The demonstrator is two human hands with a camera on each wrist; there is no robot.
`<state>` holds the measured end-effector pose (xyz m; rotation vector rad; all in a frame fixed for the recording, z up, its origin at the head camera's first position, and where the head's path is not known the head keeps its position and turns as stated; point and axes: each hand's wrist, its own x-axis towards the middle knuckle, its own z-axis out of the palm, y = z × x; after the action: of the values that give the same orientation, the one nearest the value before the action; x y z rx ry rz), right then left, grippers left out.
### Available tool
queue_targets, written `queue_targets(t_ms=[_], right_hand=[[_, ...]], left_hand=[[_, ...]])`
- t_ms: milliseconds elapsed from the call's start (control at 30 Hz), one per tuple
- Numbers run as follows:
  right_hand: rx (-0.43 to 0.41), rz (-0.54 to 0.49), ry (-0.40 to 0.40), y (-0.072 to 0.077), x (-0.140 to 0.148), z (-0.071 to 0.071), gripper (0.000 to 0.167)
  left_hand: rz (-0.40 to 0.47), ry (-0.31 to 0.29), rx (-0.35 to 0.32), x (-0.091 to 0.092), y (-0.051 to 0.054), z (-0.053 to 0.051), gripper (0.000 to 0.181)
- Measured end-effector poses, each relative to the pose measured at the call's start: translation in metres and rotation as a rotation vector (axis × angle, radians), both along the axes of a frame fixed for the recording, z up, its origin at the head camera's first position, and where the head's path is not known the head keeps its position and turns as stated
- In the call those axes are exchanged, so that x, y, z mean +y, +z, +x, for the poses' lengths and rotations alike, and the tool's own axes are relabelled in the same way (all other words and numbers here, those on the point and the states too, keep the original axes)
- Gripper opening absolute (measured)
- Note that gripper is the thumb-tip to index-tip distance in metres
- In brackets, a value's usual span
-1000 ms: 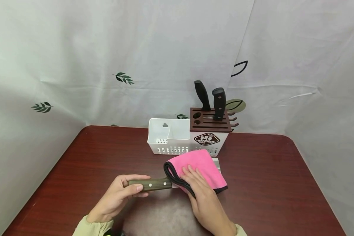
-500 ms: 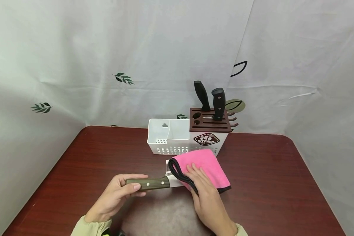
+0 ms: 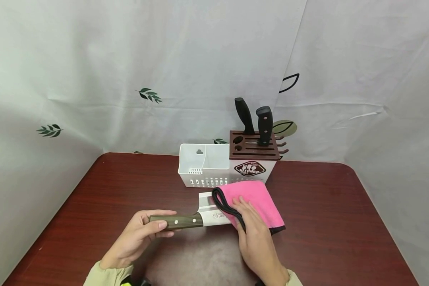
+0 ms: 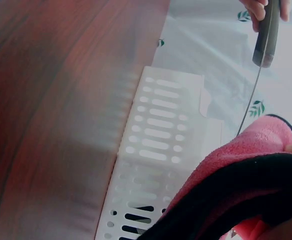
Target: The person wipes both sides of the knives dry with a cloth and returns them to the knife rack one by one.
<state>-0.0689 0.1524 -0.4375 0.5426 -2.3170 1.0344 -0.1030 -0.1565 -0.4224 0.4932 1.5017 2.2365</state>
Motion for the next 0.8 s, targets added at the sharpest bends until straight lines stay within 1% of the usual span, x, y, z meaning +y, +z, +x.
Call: queue_targets(t_ms=[133, 267, 467, 567, 667, 800], right_hand=[[0.007, -0.021, -0.064, -0.0010, -0.0005, 0.0001, 0.045], [0.014, -0.041, -0.124, -0.0007, -0.0004, -0.0004, 0.043], [0.012, -0.085, -0.241, 0.0018, 0.0009, 0.0007, 0.038], [-0.002, -0.108, -0.280, 0.0034, 0.0020, 0.0018, 0.037], [-0.013, -0.110, -0.292, 0.0041, 0.0029, 0.0023, 0.037], [-0.002, -0.088, -0.265, 0.0038, 0.0039, 0.0017, 0.038]], left_hand=[[0.001, -0.005, -0.002, -0.0005, -0.0003, -0.0003, 0.029], [-0.007, 0.000, -0.013, 0.0008, -0.0017, -0.0010, 0.029], [-0.037, 0.021, -0.029, 0.0037, -0.0027, -0.0016, 0.035], [-0.049, 0.024, -0.029, 0.0041, -0.0023, -0.0015, 0.039], [-0.057, 0.027, -0.036, 0.0042, -0.0017, -0.0017, 0.042], [-0.058, 0.033, -0.048, 0.0037, -0.0016, -0.0020, 0.042]])
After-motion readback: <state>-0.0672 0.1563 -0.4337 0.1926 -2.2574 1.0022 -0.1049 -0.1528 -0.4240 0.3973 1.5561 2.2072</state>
